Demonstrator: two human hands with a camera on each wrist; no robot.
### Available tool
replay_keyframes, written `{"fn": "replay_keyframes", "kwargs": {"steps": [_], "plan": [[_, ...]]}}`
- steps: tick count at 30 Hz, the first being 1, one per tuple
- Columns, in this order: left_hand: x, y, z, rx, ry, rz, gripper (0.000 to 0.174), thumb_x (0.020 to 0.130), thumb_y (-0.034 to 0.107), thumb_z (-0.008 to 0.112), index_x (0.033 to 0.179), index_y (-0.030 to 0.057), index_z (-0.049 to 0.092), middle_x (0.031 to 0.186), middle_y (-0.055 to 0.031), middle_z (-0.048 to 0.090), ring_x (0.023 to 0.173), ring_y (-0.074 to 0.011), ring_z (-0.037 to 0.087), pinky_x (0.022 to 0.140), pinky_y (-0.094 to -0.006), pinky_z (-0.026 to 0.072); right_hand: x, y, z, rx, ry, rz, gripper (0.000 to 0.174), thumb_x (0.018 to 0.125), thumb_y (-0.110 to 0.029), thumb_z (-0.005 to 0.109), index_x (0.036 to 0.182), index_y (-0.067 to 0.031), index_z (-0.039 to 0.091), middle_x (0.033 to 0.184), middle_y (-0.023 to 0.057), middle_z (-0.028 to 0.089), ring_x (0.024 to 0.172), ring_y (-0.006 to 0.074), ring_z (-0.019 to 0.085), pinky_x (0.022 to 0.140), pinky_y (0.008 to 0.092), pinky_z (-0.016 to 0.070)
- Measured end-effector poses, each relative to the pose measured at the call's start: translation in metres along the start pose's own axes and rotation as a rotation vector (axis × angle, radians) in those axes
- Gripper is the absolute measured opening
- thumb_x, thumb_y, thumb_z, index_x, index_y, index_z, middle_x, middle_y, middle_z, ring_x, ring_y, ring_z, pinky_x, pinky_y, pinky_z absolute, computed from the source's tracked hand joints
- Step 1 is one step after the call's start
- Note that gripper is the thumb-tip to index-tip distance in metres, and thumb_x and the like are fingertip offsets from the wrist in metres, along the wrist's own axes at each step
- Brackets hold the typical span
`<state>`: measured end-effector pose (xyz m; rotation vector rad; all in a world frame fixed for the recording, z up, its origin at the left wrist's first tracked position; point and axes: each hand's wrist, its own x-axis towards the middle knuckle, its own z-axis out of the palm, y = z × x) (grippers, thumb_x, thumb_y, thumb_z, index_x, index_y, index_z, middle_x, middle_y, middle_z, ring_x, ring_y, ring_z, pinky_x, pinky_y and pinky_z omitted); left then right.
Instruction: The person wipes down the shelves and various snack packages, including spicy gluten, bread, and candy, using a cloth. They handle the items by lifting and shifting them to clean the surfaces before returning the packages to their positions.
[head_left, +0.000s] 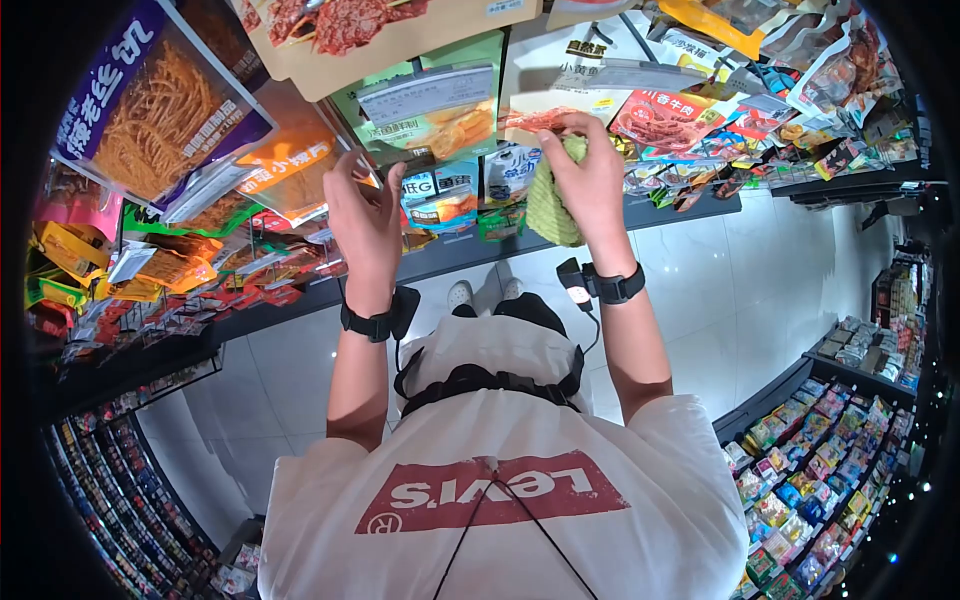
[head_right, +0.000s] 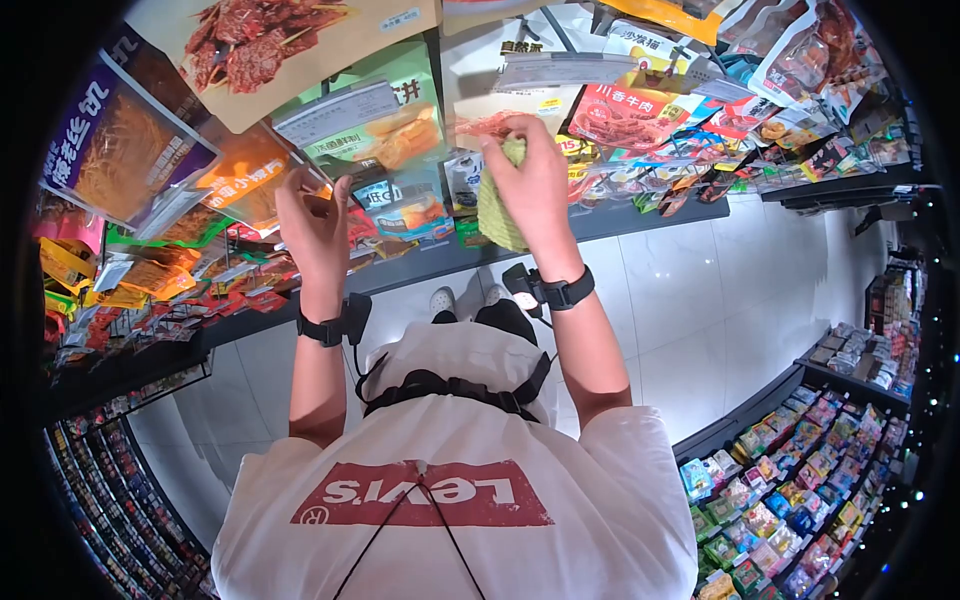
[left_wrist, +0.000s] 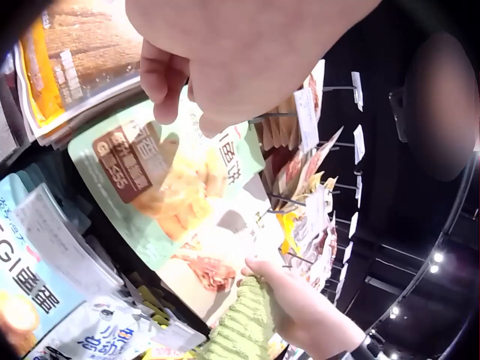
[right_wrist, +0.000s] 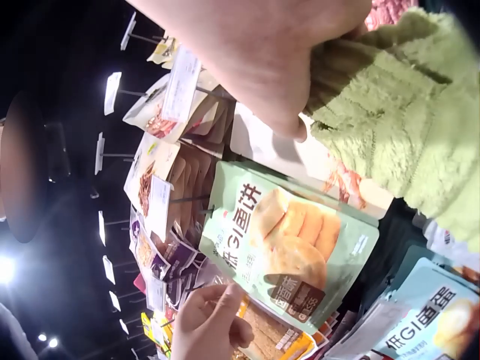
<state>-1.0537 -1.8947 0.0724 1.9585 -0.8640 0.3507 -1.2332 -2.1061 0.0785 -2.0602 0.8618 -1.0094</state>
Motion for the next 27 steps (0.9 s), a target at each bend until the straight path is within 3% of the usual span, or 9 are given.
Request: {"fn": "replay_keyframes", "kwargs": {"steps": [3,6,12,14,18,19,22,23,27], "plan": [[-0.009,0.025,0.001,-0.061,-0.11,0.081,0.026,0.101,0.01,0.082,0.119,0.0007,0.067,0.088,-0.0097,0.063,0.061,-0.0191,0.058,0.056,-0.0353,0.05,0.003,0.017,-0.027,-0.081,0.085,-0.06,0.039,0.091,-0.022,0.089,0.116,0.0003,0.069,0.101,0.0155,0.072,0.097,0.0321,0.073,0.088,0.0433,0.0575],[-0.004,0.065,0.023,-0.171,-0.225,0.077,0.022,0.104,0.01,0.078,0.12,0.0007,0.067,0.092,-0.0134,0.066,0.063,-0.022,0.064,0.056,-0.036,0.052,0.016,0.035,-0.046,-0.128,0.104,-0.114,0.041,0.091,-0.022,0.089,0.117,0.0011,0.068,0.106,0.0167,0.072,0.1,0.0335,0.072,0.09,0.0441,0.057],[0.008,0.103,0.091,-0.111,-0.259,0.009,0.04,0.104,0.016,0.076,0.138,-0.0009,0.063,0.101,-0.0161,0.069,0.071,-0.0232,0.068,0.064,-0.0386,0.0553,0.044,0.059,-0.061,-0.085,0.026,-0.129,0.047,0.092,-0.029,0.088,0.119,0.003,0.066,0.11,0.0188,0.073,0.106,0.0363,0.073,0.094,0.0456,0.0568],[0.009,0.108,0.107,-0.042,-0.104,0.114,0.041,0.104,0.014,0.075,0.137,-0.0047,0.06,0.1,-0.0216,0.071,0.066,-0.0313,0.072,0.062,-0.0459,0.0572,0.05,0.061,-0.063,-0.005,-0.057,-0.042,0.047,0.093,-0.029,0.087,0.12,0.0026,0.065,0.11,0.0188,0.074,0.107,0.0362,0.073,0.093,0.0461,0.057],[0.009,0.125,0.121,0.035,-0.104,0.027,0.047,0.103,0.013,0.075,0.141,-0.0072,0.056,0.122,-0.0298,0.073,0.073,-0.0319,0.073,0.068,-0.0427,0.0605,0.061,0.069,-0.066,0.024,-0.12,-0.088,0.037,0.095,-0.024,0.084,0.116,0.0018,0.067,0.105,0.0219,0.076,0.099,0.0414,0.075,0.087,0.0466,0.0581],[0.009,0.125,0.126,0.043,-0.097,0.025,0.047,0.103,0.013,0.075,0.141,-0.0072,0.056,0.122,-0.0298,0.073,0.073,-0.0319,0.073,0.068,-0.0427,0.0605,0.063,0.074,-0.064,-0.01,-0.09,-0.142,0.031,0.097,-0.022,0.085,0.11,0.0012,0.069,0.097,0.018,0.074,0.091,0.0323,0.074,0.082,0.0404,0.0567],[0.01,0.122,0.136,0.038,-0.045,0.014,0.05,0.102,0.013,0.076,0.143,-0.0082,0.055,0.124,-0.0285,0.072,0.074,-0.032,0.074,0.069,-0.0436,0.0596,0.067,0.073,-0.071,0.066,-0.15,-0.116,0.029,0.097,-0.018,0.082,0.112,0.0031,0.068,0.103,0.0249,0.075,0.096,0.0461,0.073,0.083,0.0478,0.0567],[0.01,0.121,0.137,0.004,-0.046,-0.026,0.05,0.102,0.013,0.076,0.142,-0.0081,0.055,0.124,-0.0277,0.072,0.074,-0.0317,0.072,0.069,-0.0442,0.0587,0.068,0.075,-0.07,0.08,-0.129,-0.131,0.028,0.1,-0.019,0.081,0.111,0.0027,0.068,0.095,0.0201,0.074,0.086,0.0357,0.073,0.079,0.0406,0.0555],[0.008,0.11,0.137,0.02,-0.018,-0.027,0.046,0.102,0.012,0.077,0.14,-0.0062,0.058,0.116,-0.0239,0.072,0.075,-0.0314,0.071,0.071,-0.0451,0.0558,0.076,0.078,-0.069,0.096,-0.15,-0.149,0.029,0.102,-0.021,0.08,0.111,0.0034,0.069,0.094,0.0224,0.075,0.084,0.0373,0.074,0.078,0.0415,0.056]]}}
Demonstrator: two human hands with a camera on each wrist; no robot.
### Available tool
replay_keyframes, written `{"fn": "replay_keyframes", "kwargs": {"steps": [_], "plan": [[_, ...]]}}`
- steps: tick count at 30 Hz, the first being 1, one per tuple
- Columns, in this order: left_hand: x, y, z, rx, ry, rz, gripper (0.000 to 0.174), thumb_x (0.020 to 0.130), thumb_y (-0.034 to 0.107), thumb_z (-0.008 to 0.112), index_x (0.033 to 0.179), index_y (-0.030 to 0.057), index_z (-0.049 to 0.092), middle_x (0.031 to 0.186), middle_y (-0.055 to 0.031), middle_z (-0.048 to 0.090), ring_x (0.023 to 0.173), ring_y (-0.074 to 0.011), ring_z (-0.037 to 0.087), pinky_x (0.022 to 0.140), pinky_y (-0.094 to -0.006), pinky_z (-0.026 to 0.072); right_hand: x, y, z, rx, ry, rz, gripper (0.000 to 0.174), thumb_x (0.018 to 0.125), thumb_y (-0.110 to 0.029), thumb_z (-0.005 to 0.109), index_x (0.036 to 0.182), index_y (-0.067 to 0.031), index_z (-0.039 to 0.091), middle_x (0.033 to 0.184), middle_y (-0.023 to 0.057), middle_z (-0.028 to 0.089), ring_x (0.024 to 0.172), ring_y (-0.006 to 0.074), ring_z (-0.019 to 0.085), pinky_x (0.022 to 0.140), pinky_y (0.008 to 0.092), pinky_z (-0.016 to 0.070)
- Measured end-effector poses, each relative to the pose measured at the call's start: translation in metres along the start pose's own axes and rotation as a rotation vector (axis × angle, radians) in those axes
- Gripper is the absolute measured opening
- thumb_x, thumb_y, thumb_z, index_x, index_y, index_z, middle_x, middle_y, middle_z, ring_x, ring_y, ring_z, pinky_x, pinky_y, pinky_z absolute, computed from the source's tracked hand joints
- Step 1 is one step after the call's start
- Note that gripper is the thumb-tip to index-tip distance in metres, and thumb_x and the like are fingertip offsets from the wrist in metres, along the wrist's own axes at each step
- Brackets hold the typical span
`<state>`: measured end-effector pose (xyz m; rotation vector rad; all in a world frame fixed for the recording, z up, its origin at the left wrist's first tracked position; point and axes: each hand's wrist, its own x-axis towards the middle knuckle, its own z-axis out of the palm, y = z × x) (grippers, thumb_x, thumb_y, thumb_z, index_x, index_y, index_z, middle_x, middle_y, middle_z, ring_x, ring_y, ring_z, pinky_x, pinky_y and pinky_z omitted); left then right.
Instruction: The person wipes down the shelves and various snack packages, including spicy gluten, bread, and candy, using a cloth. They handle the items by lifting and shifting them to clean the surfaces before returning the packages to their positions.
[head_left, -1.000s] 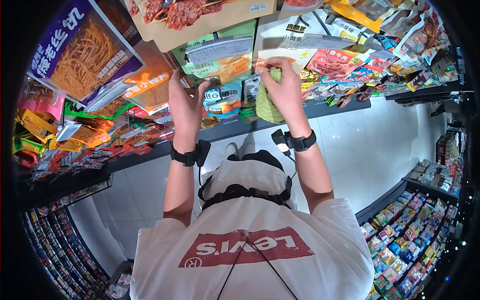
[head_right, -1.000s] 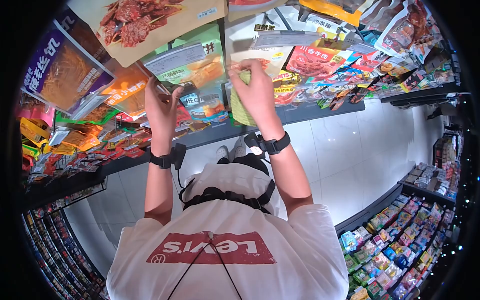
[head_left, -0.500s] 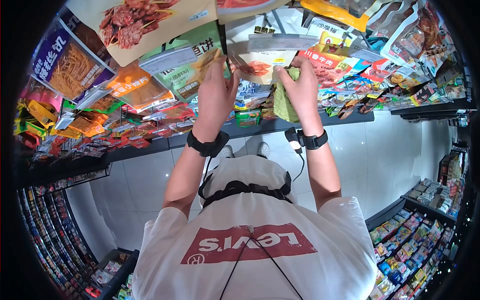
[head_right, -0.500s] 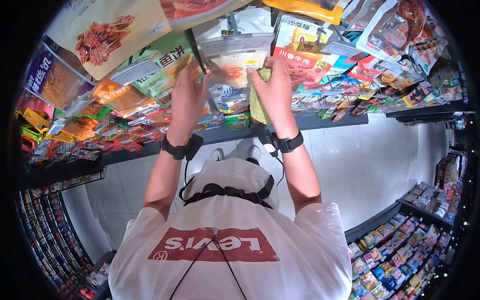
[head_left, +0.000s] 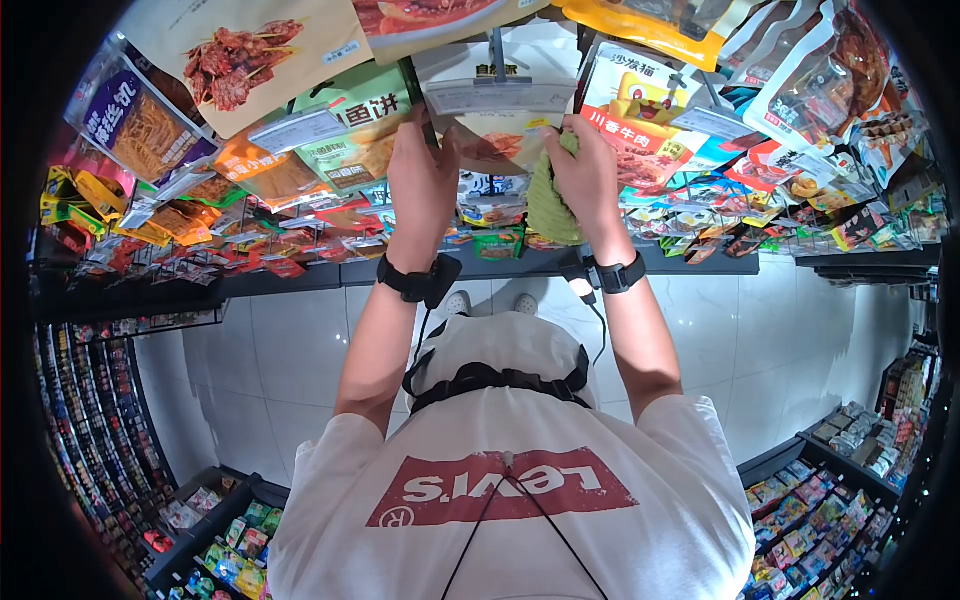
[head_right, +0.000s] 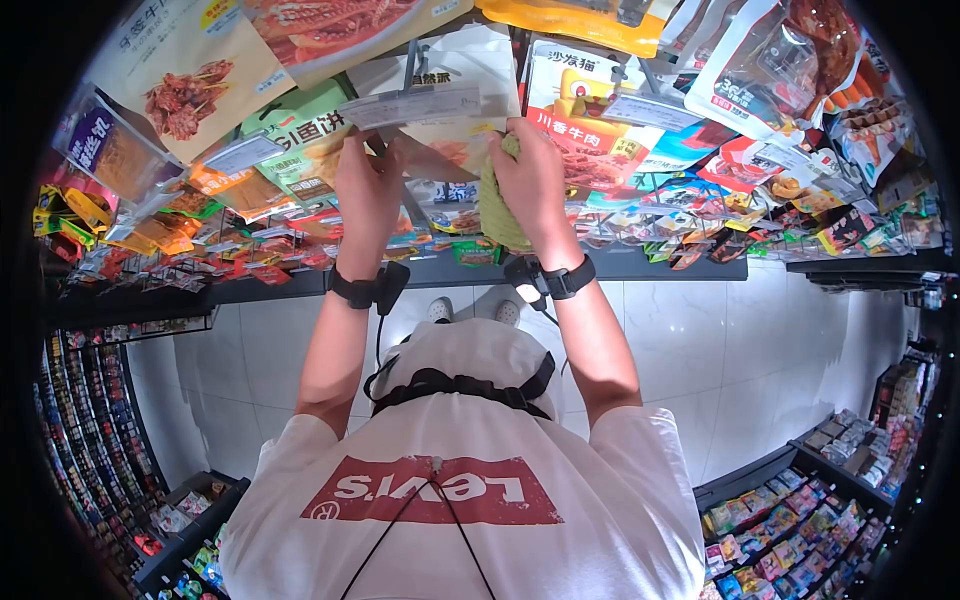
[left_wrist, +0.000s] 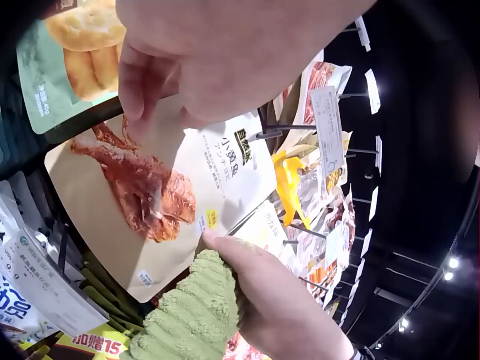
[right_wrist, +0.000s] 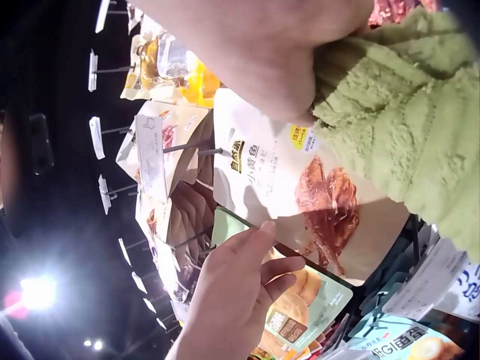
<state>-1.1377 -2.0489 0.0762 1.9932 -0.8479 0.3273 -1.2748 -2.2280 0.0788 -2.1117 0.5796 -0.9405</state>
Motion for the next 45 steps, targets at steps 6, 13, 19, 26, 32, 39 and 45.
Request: {"fn": "replay_keyframes", "kwargs": {"steps": [6,13,19,26,32,39,45], "plan": [[0.007,0.001,-0.003,-0.095,0.007,-0.046,0.035,0.102,0.011,0.075,0.131,-0.0033,0.062,0.107,-0.0209,0.069,0.081,-0.0353,0.069,0.073,-0.0481,0.0538,0.004,0.004,0.008,-0.023,0.002,0.022,0.03,0.102,-0.023,0.079,0.112,0.0037,0.071,0.095,0.0258,0.076,0.09,0.0436,0.075,0.079,0.0431,0.0568],[0.017,-0.007,-0.003,-0.056,0.023,0.056,0.027,0.104,0.01,0.071,0.126,-0.0021,0.062,0.101,-0.0243,0.068,0.089,-0.0467,0.066,0.078,-0.0529,0.0524,0.01,0.002,0.016,-0.068,0.013,0.025,0.03,0.101,-0.022,0.078,0.113,0.0047,0.072,0.093,0.0286,0.075,0.092,0.0487,0.073,0.077,0.0483,0.0564],[0.025,-0.007,-0.002,0.033,0.001,0.078,0.027,0.105,0.01,0.069,0.128,-0.002,0.061,0.102,-0.0228,0.07,0.091,-0.0462,0.068,0.08,-0.0534,0.0528,0.011,0.001,0.019,-0.054,0.031,0.025,0.03,0.099,-0.021,0.078,0.112,0.0056,0.071,0.09,0.0307,0.074,0.09,0.0505,0.073,0.075,0.052,0.0558],[0.016,0.004,-0.01,-0.084,0.024,-0.025,0.032,0.103,0.014,0.075,0.128,-0.0019,0.064,0.108,-0.0174,0.074,0.075,-0.0309,0.068,0.072,-0.0443,0.0546,0.002,0.003,0.012,-0.038,0.069,0.03,0.033,0.1,-0.023,0.08,0.119,0.0021,0.072,0.107,0.0208,0.08,0.102,0.0381,0.079,0.089,0.043,0.0586],[0.011,0.003,-0.011,-0.019,0.061,0.035,0.029,0.102,0.013,0.077,0.126,-0.0006,0.066,0.105,-0.0143,0.074,0.071,-0.0276,0.065,0.069,-0.0432,0.053,0.0,0.003,0.008,-0.018,0.074,0.002,0.036,0.099,-0.022,0.082,0.122,0.0025,0.07,0.111,0.0181,0.08,0.101,0.0316,0.08,0.089,0.0398,0.0589],[0.008,0.0,-0.01,-0.033,0.09,0.046,0.024,0.102,0.008,0.075,0.123,-0.001,0.067,0.104,-0.0151,0.074,0.073,-0.0312,0.066,0.071,-0.0464,0.0532,-0.003,-0.001,0.009,0.03,0.014,0.09,0.038,0.1,-0.024,0.081,0.123,0.0034,0.069,0.113,0.0194,0.08,0.106,0.033,0.079,0.091,0.0402,0.0586],[0.007,-0.008,-0.004,0.024,0.058,0.065,0.016,0.103,0.005,0.071,0.116,-0.0013,0.065,0.105,-0.0189,0.074,0.093,-0.0424,0.071,0.078,-0.0495,0.0553,-0.001,0.002,0.013,0.02,0.094,-0.028,0.034,0.1,-0.02,0.08,0.119,0.0043,0.066,0.106,0.0267,0.076,0.101,0.0448,0.075,0.087,0.0474,0.0577]]}}
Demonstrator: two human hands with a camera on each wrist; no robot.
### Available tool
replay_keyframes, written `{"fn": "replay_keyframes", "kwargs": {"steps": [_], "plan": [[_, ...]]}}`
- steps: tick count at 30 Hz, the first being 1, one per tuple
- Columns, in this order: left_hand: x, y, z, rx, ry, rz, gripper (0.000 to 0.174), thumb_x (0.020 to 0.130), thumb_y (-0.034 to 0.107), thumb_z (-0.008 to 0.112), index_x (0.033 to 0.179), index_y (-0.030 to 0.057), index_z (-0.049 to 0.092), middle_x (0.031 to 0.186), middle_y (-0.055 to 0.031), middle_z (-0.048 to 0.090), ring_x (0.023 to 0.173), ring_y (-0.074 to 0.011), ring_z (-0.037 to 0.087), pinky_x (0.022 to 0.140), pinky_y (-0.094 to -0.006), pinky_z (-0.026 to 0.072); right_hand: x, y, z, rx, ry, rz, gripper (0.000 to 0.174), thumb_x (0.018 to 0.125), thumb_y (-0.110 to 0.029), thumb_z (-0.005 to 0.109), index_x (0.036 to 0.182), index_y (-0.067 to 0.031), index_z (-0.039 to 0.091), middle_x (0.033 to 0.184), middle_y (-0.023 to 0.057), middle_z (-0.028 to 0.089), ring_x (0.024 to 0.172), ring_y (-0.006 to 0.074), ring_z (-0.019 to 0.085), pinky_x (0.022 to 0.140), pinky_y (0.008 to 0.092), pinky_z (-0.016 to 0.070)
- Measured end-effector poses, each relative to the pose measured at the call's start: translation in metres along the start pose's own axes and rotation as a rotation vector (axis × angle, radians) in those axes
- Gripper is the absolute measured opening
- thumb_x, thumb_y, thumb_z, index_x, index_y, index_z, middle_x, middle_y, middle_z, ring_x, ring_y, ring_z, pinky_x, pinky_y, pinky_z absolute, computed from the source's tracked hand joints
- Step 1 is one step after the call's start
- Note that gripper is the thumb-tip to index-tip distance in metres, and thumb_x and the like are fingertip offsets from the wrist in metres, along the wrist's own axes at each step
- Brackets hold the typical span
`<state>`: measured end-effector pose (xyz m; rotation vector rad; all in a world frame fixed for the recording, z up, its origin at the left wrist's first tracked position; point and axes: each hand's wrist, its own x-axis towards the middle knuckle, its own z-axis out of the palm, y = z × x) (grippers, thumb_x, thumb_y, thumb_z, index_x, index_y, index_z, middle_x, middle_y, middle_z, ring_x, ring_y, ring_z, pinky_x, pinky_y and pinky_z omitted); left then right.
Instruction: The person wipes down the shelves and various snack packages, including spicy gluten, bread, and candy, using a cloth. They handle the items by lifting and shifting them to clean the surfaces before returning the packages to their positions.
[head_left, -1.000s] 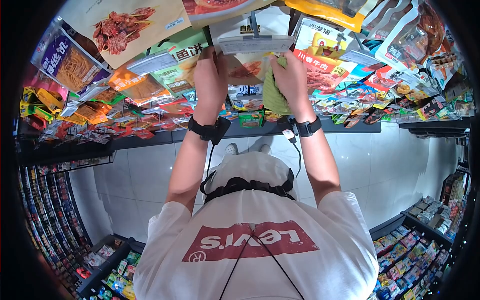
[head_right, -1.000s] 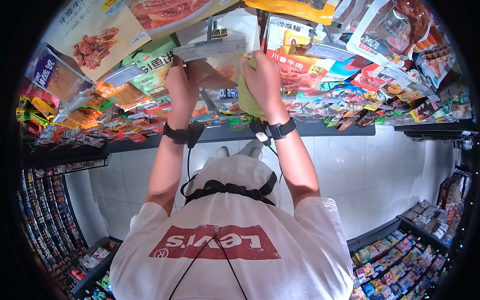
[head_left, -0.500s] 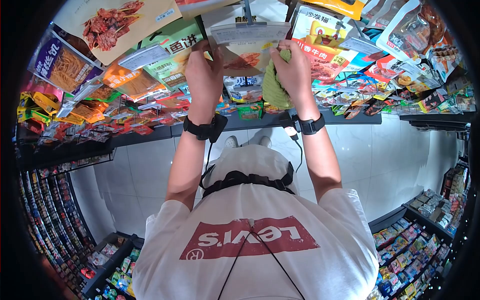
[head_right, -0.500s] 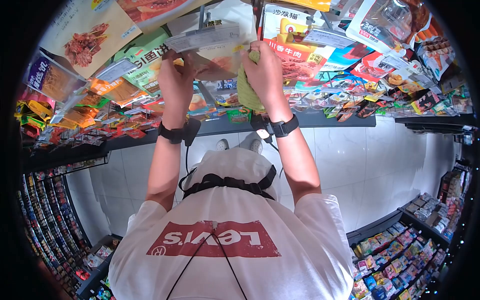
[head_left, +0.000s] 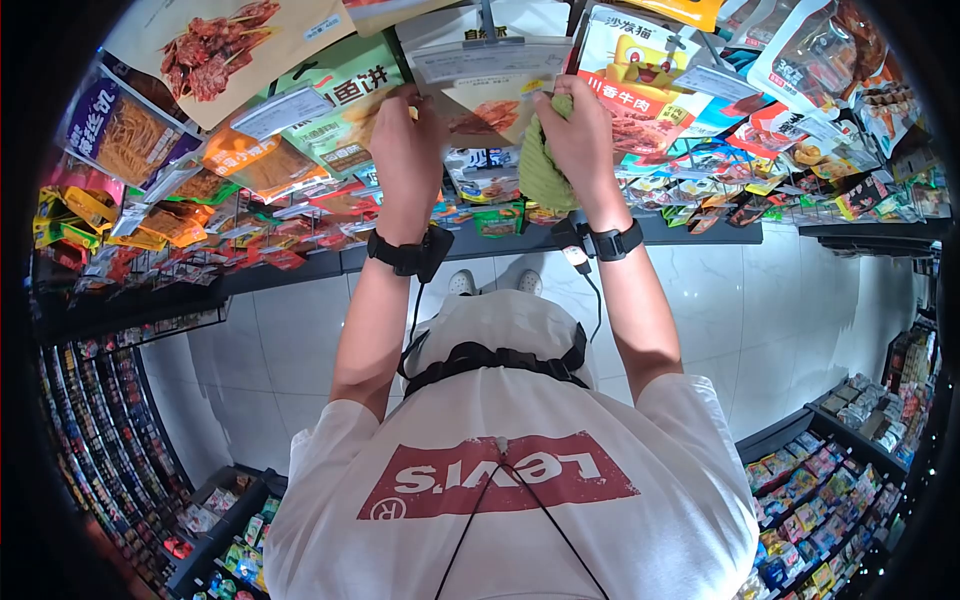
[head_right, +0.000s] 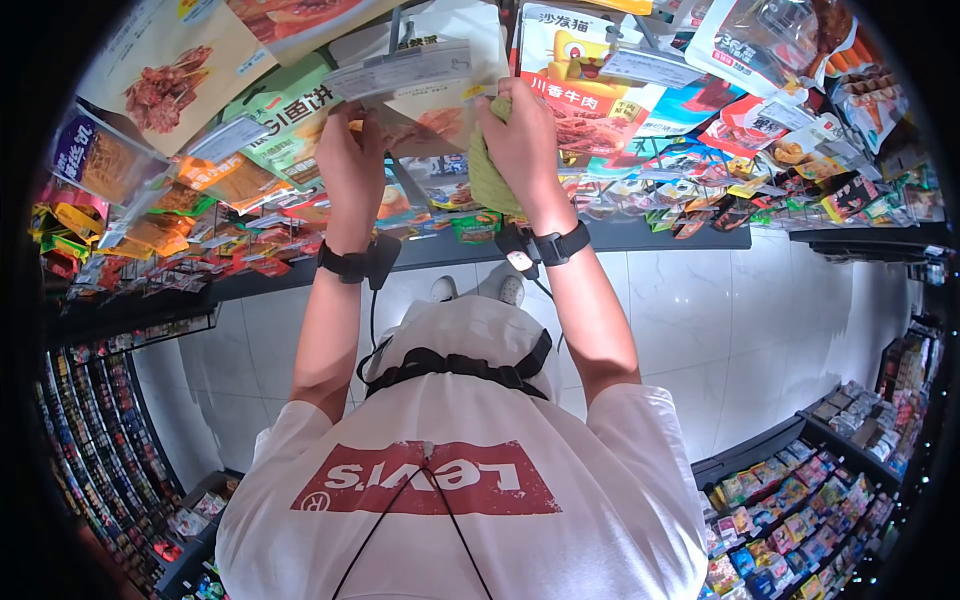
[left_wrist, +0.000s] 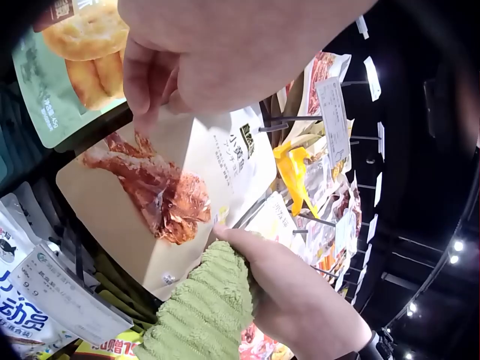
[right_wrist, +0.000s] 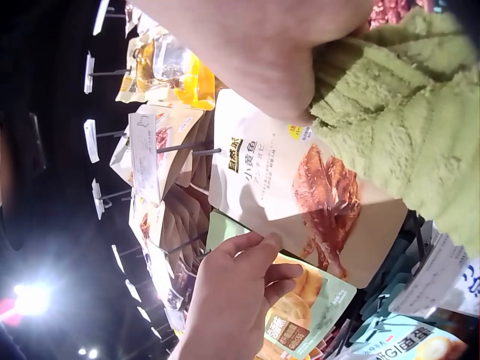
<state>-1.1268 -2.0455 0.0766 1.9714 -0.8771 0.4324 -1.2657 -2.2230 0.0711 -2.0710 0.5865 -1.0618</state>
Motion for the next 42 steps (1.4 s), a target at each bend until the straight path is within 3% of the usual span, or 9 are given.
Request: {"fn": "replay_keyframes", "kwargs": {"steps": [7,9,19,21,26,31,35,40,42], "plan": [[-0.001,-0.001,0.003,0.028,0.017,0.068,0.019,0.103,0.007,0.072,0.118,-0.0005,0.065,0.104,-0.0189,0.074,0.088,-0.0398,0.072,0.076,-0.048,0.0562,-0.002,0.003,0.001,-0.016,0.006,0.045,0.034,0.099,-0.019,0.08,0.119,0.0042,0.066,0.103,0.0244,0.075,0.098,0.0455,0.073,0.087,0.0489,0.0575],[-0.001,0.003,0.0,-0.002,0.023,0.013,0.023,0.1,0.012,0.079,0.116,-0.002,0.069,0.102,-0.0153,0.076,0.078,-0.029,0.072,0.072,-0.0425,0.0563,-0.005,0.003,-0.001,-0.032,0.028,0.015,0.034,0.099,-0.018,0.081,0.119,0.0041,0.066,0.106,0.0243,0.076,0.1,0.0451,0.074,0.088,0.0484,0.0579],[-0.018,0.035,-0.018,-0.058,-0.072,-0.05,0.024,0.1,0.013,0.081,0.116,-0.0001,0.069,0.1,-0.0121,0.07,0.062,-0.0194,0.066,0.057,-0.0344,0.0535,-0.033,-0.019,-0.059,-0.057,0.08,0.137,0.024,0.098,-0.012,0.08,0.117,-0.0002,0.07,0.11,0.0164,0.079,0.104,0.0316,0.079,0.091,0.041,0.0601],[-0.023,0.05,-0.009,-0.126,-0.142,-0.029,0.023,0.099,0.012,0.081,0.115,0.0002,0.069,0.1,-0.0118,0.071,0.063,-0.0195,0.066,0.057,-0.0347,0.0542,-0.037,-0.015,-0.081,-0.123,0.154,0.153,0.023,0.098,-0.011,0.081,0.116,-0.0021,0.071,0.104,0.0126,0.079,0.099,0.0263,0.078,0.091,0.0394,0.0588],[-0.029,0.093,0.031,-0.119,-0.293,0.041,0.027,0.1,0.014,0.08,0.121,0.0013,0.07,0.108,-0.0129,0.074,0.067,-0.0184,0.07,0.062,-0.0331,0.0564,-0.034,0.027,-0.136,-0.223,0.235,0.084,0.026,0.097,-0.012,0.083,0.117,-0.0016,0.071,0.099,0.0106,0.07,0.095,0.0259,0.07,0.088,0.0397,0.056],[-0.026,0.124,0.083,-0.021,-0.122,0.0,0.037,0.101,0.015,0.079,0.132,0.0001,0.066,0.108,-0.0154,0.077,0.071,-0.0224,0.074,0.063,-0.036,0.0583,-0.006,0.055,-0.166,-0.119,0.1,0.068,0.037,0.095,-0.021,0.087,0.119,0.0006,0.069,0.102,0.0132,0.068,0.093,0.03,0.068,0.086,0.0409,0.0553],[-0.024,0.141,0.103,-0.017,-0.089,-0.053,0.043,0.102,0.014,0.078,0.138,-0.0026,0.061,0.125,-0.0185,0.079,0.073,-0.0243,0.077,0.067,-0.0367,0.0615,0.002,0.075,-0.171,-0.046,-0.003,0.055,0.034,0.097,-0.02,0.084,0.118,0.0013,0.069,0.108,0.0175,0.072,0.097,0.0338,0.072,0.086,0.042,0.0565],[-0.019,0.145,0.119,-0.003,-0.074,-0.067,0.044,0.103,0.013,0.077,0.141,-0.0023,0.06,0.127,-0.0209,0.078,0.074,-0.0246,0.079,0.066,-0.0361,0.0608,0.011,0.083,-0.174,0.023,-0.075,0.079,0.026,0.098,-0.019,0.081,0.111,0.0011,0.071,0.099,0.0186,0.073,0.09,0.038,0.072,0.083,0.0438,0.0568],[-0.021,0.147,0.121,-0.027,-0.083,-0.095,0.042,0.103,0.013,0.077,0.139,-0.0027,0.061,0.119,-0.0197,0.079,0.072,-0.0238,0.076,0.065,-0.0356,0.0591,0.01,0.087,-0.174,0.0,-0.071,0.078,0.027,0.099,-0.021,0.081,0.111,0.0008,0.073,0.1,0.0179,0.074,0.088,0.0328,0.073,0.081,0.0409,0.0569]]}}
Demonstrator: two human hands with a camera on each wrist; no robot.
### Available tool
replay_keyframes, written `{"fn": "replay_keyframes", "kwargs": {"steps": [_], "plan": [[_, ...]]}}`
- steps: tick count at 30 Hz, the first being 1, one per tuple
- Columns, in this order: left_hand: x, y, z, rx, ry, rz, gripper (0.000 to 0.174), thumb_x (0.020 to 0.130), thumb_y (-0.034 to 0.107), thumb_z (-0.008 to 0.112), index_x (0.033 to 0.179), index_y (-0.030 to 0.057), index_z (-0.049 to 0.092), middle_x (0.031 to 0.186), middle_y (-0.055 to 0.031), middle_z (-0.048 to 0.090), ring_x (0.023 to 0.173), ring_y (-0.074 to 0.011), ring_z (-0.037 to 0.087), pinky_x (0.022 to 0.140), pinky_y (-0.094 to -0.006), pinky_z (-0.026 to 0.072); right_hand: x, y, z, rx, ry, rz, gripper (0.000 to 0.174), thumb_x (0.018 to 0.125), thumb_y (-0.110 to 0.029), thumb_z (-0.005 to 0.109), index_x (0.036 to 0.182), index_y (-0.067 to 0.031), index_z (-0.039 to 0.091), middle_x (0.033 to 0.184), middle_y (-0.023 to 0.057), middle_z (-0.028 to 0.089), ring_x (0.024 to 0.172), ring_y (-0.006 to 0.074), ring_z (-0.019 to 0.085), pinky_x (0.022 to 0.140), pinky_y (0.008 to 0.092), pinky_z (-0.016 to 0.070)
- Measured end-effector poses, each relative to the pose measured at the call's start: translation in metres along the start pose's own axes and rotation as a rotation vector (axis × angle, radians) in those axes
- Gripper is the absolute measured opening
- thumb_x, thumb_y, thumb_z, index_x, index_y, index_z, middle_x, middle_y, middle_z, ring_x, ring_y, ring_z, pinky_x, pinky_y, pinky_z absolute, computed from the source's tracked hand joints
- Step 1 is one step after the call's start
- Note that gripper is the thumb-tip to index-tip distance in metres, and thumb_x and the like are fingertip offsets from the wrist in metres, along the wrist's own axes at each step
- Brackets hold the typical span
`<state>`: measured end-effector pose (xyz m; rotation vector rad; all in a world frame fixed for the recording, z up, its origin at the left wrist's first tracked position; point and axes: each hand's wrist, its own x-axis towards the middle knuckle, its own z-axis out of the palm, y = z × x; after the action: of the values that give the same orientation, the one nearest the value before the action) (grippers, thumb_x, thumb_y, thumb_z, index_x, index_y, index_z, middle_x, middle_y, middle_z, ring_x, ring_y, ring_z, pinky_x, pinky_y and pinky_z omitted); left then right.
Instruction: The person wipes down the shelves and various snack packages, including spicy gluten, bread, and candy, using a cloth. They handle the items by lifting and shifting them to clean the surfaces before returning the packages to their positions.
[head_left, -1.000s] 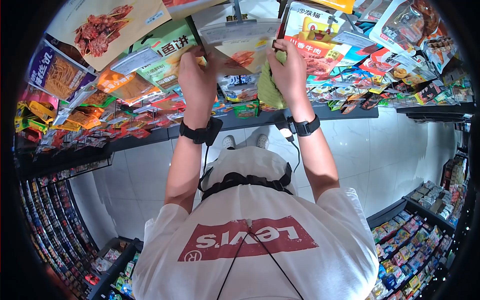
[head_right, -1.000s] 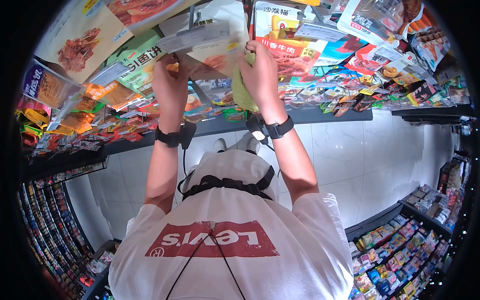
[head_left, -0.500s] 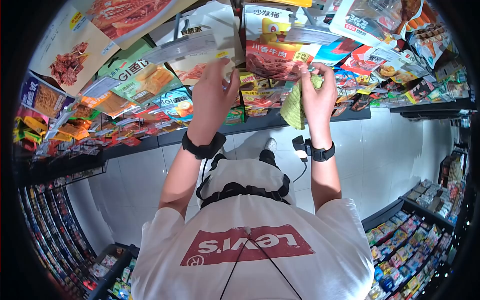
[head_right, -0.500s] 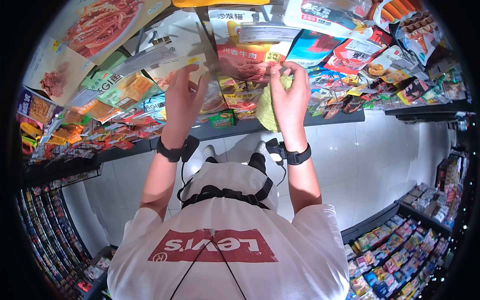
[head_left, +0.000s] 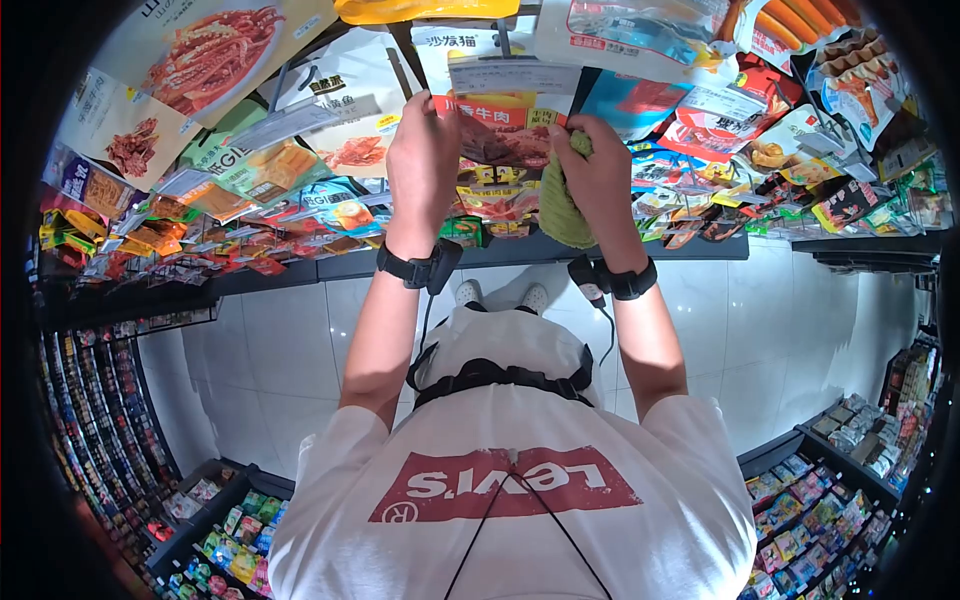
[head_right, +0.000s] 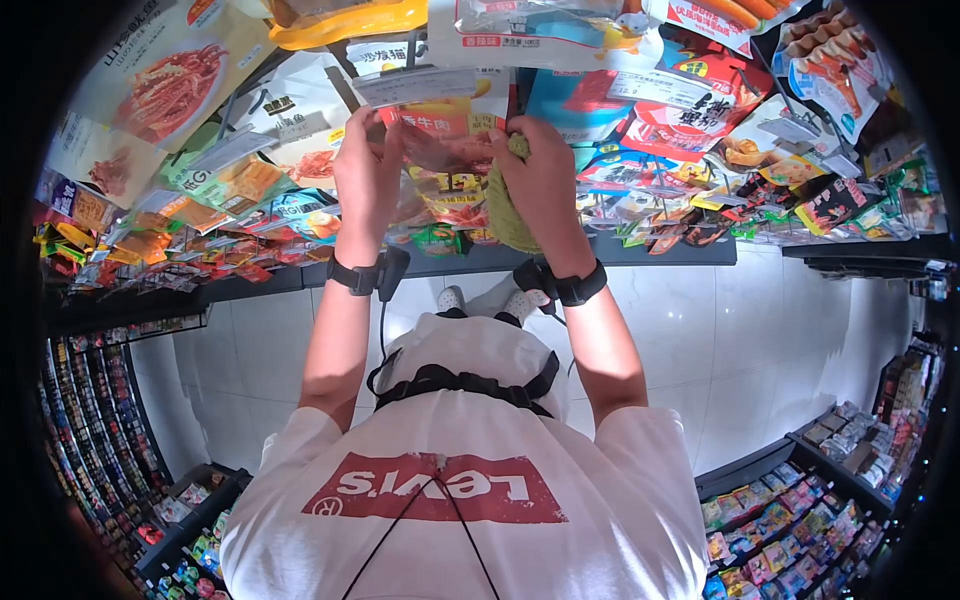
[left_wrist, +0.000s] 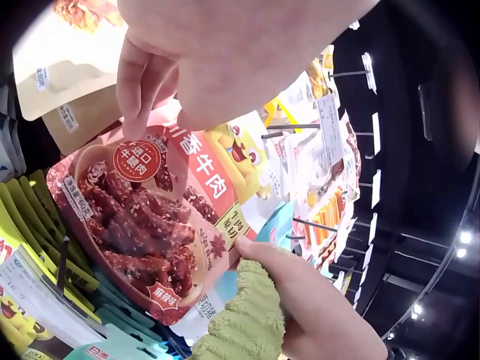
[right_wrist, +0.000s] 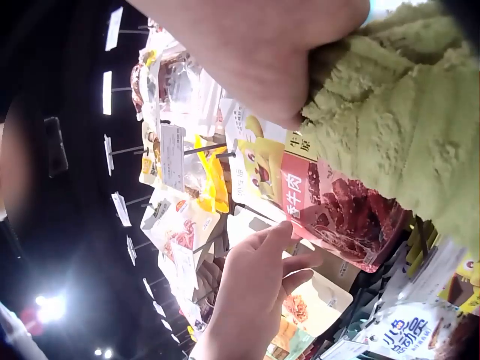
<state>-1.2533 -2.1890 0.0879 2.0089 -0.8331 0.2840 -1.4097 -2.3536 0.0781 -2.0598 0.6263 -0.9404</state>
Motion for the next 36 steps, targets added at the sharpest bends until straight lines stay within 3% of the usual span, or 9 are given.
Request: {"fn": "replay_keyframes", "kwargs": {"steps": [1,6,8,10,12,19,21,27,36], "plan": [[-0.001,-0.001,0.001,-0.005,-0.003,0.001,0.042,0.103,0.013,0.077,0.139,-0.0027,0.061,0.119,-0.0197,0.079,0.072,-0.0238,0.076,0.065,-0.0356,0.0591,0.003,0.002,0.0,-0.022,0.005,-0.012,0.028,0.101,-0.024,0.081,0.112,0.0005,0.074,0.101,0.0172,0.076,0.086,0.0275,0.074,0.08,0.0381,0.0571],[0.0,-0.011,0.007,0.025,0.087,0.061,0.037,0.103,0.015,0.08,0.131,-0.0026,0.064,0.099,-0.0147,0.076,0.069,-0.02,0.07,0.065,-0.0341,0.0561,0.013,0.011,0.004,-0.006,0.022,-0.018,0.027,0.101,-0.024,0.081,0.11,0.0006,0.074,0.094,0.018,0.075,0.082,0.0294,0.073,0.078,0.0384,0.0566],[0.0,-0.01,0.007,0.045,0.097,0.061,0.037,0.103,0.015,0.08,0.13,-0.0026,0.063,0.098,-0.0145,0.075,0.069,-0.0202,0.07,0.065,-0.0343,0.056,0.017,0.01,0.006,-0.021,0.017,-0.005,0.027,0.101,-0.024,0.081,0.109,0.0006,0.074,0.093,0.0183,0.075,0.08,0.0305,0.072,0.077,0.0388,0.0565],[0.001,-0.005,0.006,0.063,0.108,0.06,0.036,0.103,0.015,0.08,0.129,-0.0025,0.063,0.097,-0.0142,0.075,0.07,-0.0203,0.069,0.065,-0.0344,0.056,0.02,0.008,0.007,-0.024,0.003,0.006,0.025,0.1,-0.023,0.078,0.109,-0.0008,0.074,0.098,0.0229,0.074,0.091,0.0431,0.072,0.08,0.0458,0.0564],[0.001,-0.001,0.004,-0.042,0.115,0.036,0.029,0.102,0.01,0.077,0.125,-0.0021,0.063,0.091,-0.0197,0.068,0.076,-0.0361,0.066,0.071,-0.0451,0.0547,0.023,0.009,0.01,-0.038,0.003,0.017,0.025,0.1,-0.024,0.078,0.109,-0.0008,0.074,0.098,0.0233,0.074,0.091,0.0438,0.072,0.079,0.0463,0.0564],[0.001,-0.005,0.005,-0.029,0.095,0.026,0.028,0.102,0.007,0.076,0.124,-0.0022,0.063,0.088,-0.0203,0.066,0.075,-0.0356,0.065,0.07,-0.0448,0.0541,0.029,0.005,0.013,-0.044,-0.008,0.074,0.028,0.1,-0.026,0.078,0.108,0.0008,0.075,0.096,0.0246,0.075,0.09,0.0464,0.073,0.077,0.0482,0.0563],[0.002,-0.011,0.005,0.029,0.127,0.129,0.033,0.102,0.01,0.08,0.127,-0.0029,0.064,0.088,-0.0119,0.07,0.068,-0.0187,0.068,0.062,-0.0334,0.0544,0.026,0.005,0.013,-0.054,-0.003,0.056,0.028,0.1,-0.025,0.079,0.108,0.0013,0.074,0.097,0.0244,0.075,0.091,0.046,0.073,0.078,0.0479,0.0566],[-0.004,-0.002,-0.001,-0.042,0.1,0.064,0.039,0.1,0.011,0.082,0.131,-0.0035,0.063,0.102,-0.0135,0.072,0.069,-0.0177,0.071,0.06,-0.0326,0.0551,0.018,0.0,0.007,-0.071,0.019,0.037,0.03,0.098,-0.024,0.08,0.111,0.0022,0.074,0.102,0.0232,0.077,0.093,0.0438,0.074,0.081,0.0471,0.0579],[-0.011,0.008,-0.013,-0.047,0.115,0.118,0.041,0.098,0.011,0.084,0.132,-0.0012,0.065,0.116,-0.0124,0.07,0.069,-0.0161,0.07,0.061,-0.0303,0.0543,0.01,-0.002,-0.006,-0.089,0.095,-0.041,0.035,0.098,-0.024,0.081,0.119,0.0023,0.071,0.111,0.0213,0.075,0.1,0.0387,0.075,0.086,0.0449,0.0587]]}}
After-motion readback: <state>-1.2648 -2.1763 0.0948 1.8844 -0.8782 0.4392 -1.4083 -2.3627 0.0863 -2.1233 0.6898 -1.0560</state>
